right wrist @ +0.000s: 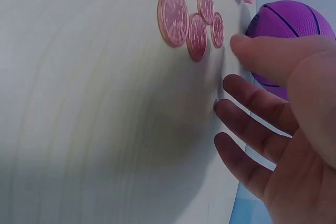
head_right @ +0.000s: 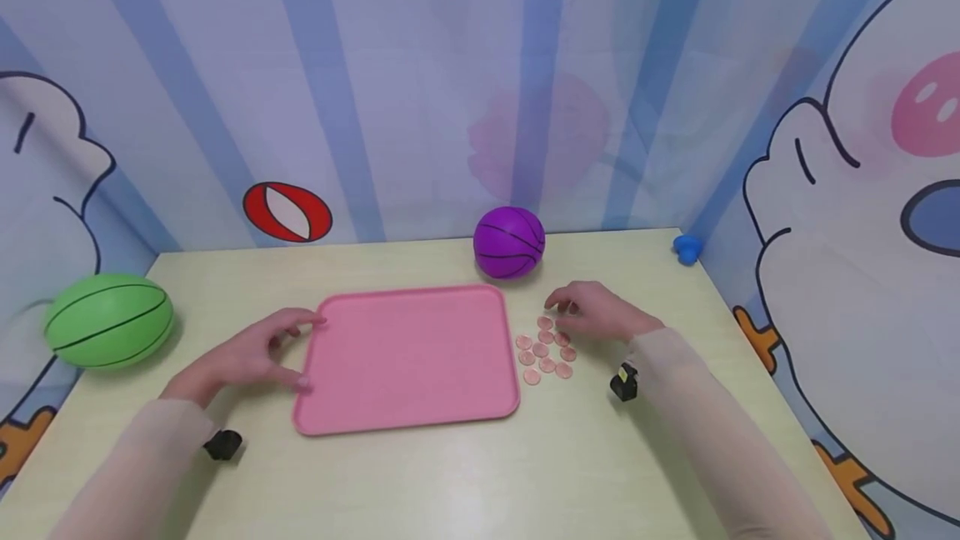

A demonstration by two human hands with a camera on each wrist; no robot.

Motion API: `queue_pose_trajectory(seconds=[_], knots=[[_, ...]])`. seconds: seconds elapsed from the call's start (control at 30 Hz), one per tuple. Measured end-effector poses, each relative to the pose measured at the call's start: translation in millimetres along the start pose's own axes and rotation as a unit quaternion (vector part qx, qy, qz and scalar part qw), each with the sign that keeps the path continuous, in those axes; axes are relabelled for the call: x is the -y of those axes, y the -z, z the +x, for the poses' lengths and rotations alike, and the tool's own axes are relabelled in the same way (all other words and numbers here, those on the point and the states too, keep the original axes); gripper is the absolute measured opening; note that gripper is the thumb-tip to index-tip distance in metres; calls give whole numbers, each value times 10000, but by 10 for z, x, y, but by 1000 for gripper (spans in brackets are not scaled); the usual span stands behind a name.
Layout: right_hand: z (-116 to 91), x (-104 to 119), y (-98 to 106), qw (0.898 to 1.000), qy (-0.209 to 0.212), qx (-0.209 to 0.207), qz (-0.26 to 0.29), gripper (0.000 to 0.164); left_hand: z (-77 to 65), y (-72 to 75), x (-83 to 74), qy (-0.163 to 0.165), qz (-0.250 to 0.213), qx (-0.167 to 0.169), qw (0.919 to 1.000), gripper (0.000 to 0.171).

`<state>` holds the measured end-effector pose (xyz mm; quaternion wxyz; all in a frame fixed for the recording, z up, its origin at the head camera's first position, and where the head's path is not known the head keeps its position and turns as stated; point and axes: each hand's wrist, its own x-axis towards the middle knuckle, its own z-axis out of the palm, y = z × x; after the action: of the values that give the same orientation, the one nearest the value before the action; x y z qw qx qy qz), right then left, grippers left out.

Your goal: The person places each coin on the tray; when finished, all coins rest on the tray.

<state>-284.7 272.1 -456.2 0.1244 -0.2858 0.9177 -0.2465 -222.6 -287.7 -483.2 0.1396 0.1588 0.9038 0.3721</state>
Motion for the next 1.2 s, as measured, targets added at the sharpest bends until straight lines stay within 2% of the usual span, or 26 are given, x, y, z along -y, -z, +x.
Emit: queue_pose_trajectory(seconds=[0.17,0.33,0.5,0.73,1.0,1.2], knots=[[47,37,-30,9996,220,162,-5,24,-64,2,61,-169,-192,190,9995,91],[86,55,-34,9982,555,178,-132,22,-80,-13,71,-318,-216,119,9992,88],[119,50,-41,9974,591,237,-337,20,-79,-40,69,-339,-112,108,9993,89],[154,67,-29,9979,366,381,-377,18,-99,-64,77,-343,-11,97,9994,95],[199,105,-23,9969,-96,755,-222,17,-104,-88,104,-457,-209,134,9986,96],[233,146,-3,9955,-239,907,-148,16,-104,-92,98,-344,-343,39,9988,95]])
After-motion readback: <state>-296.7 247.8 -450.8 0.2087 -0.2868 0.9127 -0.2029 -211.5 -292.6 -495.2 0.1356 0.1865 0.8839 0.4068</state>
